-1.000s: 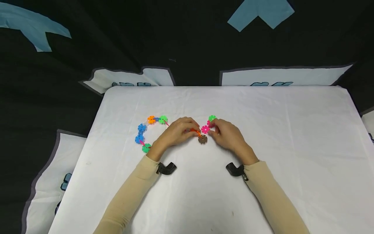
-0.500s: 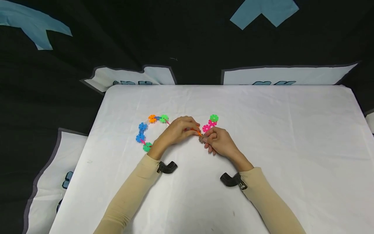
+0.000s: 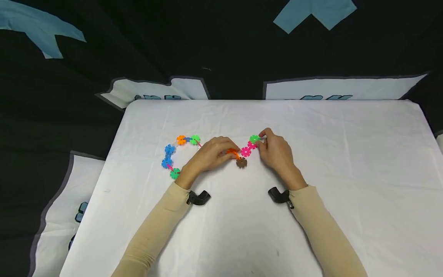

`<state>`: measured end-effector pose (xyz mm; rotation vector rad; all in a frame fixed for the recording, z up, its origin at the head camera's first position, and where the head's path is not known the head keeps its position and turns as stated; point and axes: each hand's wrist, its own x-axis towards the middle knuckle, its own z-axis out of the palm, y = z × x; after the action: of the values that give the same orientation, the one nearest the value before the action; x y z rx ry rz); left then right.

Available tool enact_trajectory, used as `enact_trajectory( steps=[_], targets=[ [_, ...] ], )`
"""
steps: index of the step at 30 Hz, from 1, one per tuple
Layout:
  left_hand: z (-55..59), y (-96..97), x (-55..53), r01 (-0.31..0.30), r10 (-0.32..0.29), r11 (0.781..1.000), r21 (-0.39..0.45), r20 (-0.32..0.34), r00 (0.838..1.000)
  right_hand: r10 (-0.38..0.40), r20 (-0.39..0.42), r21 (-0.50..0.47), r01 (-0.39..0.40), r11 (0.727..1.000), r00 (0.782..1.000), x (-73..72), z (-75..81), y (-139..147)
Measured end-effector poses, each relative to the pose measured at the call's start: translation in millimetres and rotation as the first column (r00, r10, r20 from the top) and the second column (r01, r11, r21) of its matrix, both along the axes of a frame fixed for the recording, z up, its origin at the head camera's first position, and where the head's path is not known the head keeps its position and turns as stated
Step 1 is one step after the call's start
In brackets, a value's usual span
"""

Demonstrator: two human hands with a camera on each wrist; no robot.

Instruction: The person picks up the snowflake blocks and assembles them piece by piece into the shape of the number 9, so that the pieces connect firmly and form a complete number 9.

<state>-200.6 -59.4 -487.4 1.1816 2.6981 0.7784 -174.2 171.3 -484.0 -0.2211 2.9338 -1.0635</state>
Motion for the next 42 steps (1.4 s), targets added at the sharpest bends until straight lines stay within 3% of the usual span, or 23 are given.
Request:
enact_trajectory(
  steps=[1,5,11,15,20,25,30,42],
  targets=[
    [0.3,-0.5,0.3,-0.005,0.005,1.0,-0.012,-0.005,1.0,0.004,-0.018,0.038,-0.004,0.999,1.0,-5.2,-1.3,1],
    [-0.6,-1.6,1.7,-0.008,0.008,1.0,-0.022,-0.019,1.0,0.053,0.052,0.104,-0.058,0.993,0.997,-19.2,-5.6,0],
    [1.4,0.8,3.0,-0.001,-0.002,0.999,-0.052,-0.052,0.999,0.007,0.088,0.075,-0.014,0.997,0.996,-20.3,-6.8,5],
    [5.1,3.1,6.0,0.019,-0.024,0.995,-0.098,-0.051,0.998,0.007,0.023,-0.008,-0.007,1.0,1.0,-5.2,-6.7,13],
    [7.4,8.8,8.0,0.084,-0.09,0.989,-0.118,-0.045,0.995,0.043,-0.066,-0.087,-0.049,0.995,0.997,27.5,-4.1,18],
    [4.8,11.3,8.7,0.081,-0.087,0.989,-0.124,-0.044,0.995,0.066,-0.055,-0.097,-0.071,0.993,0.996,53.7,-2.8,8],
    [2.2,10.1,8.2,0.074,-0.076,0.993,-0.093,-0.028,0.997,0.073,-0.06,-0.098,-0.079,0.992,0.996,62.7,-6.5,-6],
    [-0.9,8.6,5.6,0.077,-0.075,0.997,-0.018,0.073,0.994,0.033,-0.108,-0.144,-0.048,0.988,0.994,67.7,-12.7,-18]
  ],
)
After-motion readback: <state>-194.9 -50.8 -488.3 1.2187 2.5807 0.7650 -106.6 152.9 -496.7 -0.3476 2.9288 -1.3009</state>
